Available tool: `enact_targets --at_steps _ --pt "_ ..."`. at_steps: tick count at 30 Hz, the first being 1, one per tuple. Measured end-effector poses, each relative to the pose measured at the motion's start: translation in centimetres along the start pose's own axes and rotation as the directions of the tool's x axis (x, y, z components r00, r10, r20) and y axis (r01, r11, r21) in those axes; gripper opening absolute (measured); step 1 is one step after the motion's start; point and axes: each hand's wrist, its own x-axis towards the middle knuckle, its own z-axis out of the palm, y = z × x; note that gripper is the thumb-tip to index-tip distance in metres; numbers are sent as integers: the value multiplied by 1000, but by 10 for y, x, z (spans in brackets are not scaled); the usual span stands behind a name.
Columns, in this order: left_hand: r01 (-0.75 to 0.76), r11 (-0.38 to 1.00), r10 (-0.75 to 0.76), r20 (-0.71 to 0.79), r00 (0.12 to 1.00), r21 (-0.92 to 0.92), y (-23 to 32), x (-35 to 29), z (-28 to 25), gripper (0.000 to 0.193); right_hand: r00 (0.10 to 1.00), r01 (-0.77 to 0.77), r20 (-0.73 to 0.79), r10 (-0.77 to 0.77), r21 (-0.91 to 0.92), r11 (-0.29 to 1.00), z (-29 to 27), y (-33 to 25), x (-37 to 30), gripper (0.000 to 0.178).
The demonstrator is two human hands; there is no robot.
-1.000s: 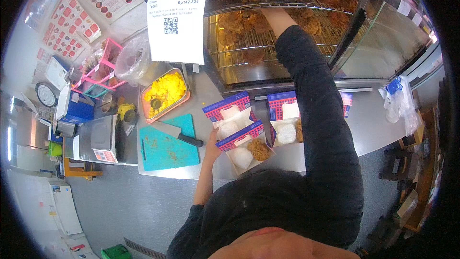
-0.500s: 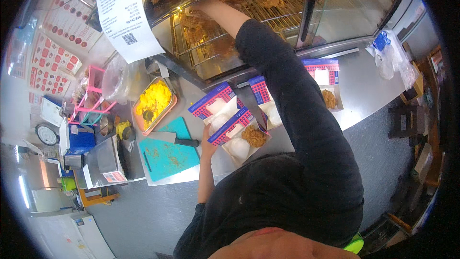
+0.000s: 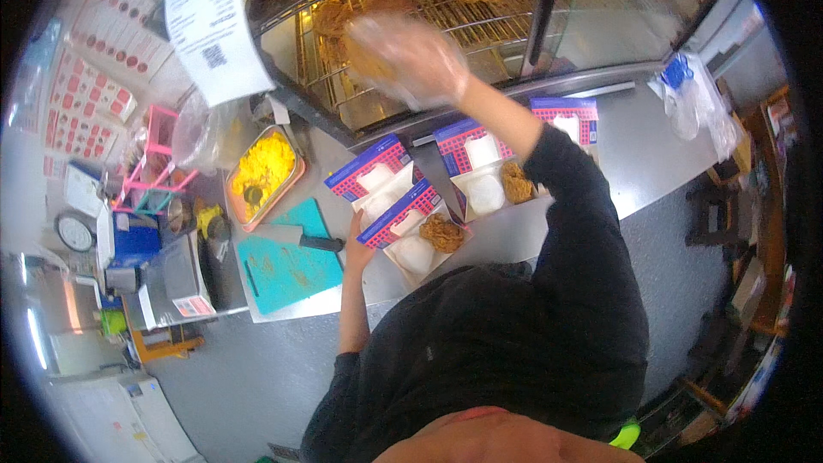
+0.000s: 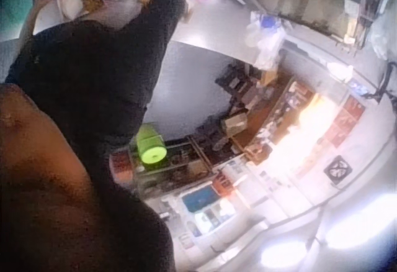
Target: The person retrieves white buns from a cooler and places them into open food boxes on a counter. They then add a yellow condiment and a red sauce to each box using a spoon, close the boxes, and arrange them on the counter.
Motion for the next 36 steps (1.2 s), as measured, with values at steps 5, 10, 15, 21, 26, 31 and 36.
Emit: enact_targets --at_steps 5,10,15,21,26,31,36 --pt "-53 988 56 -20 998 144 0 -3 0 80 796 -549 568 210 533 644 41 -53 -99 49" --pt "13 1000 -15 -39 999 -27 2 -4 2 76 351 -927 936 -3 348 140 117 -58 -165 43" --pt "-104 982 125 -129 984 158 5 -7 2 77 280 -960 911 -302 259 -107 168 -60 -212 35" --pt "31 996 -38 -80 996 -80 1 -11 8 80 293 -791 955 49 213 574 170 -50 -235 27" --pt "68 997 -70 -105 992 -25 5 -8 12 77 246 -733 969 23 170 659 156 -63 -214 37" --pt "30 998 -37 -136 990 -49 22 -12 7 75 17 -491 993 -120 113 864 165 -51 -192 46" --pt "100 981 -119 -108 987 -166 24 -17 10 76 35 -237 996 80 -69 969 166 -40 -192 51"
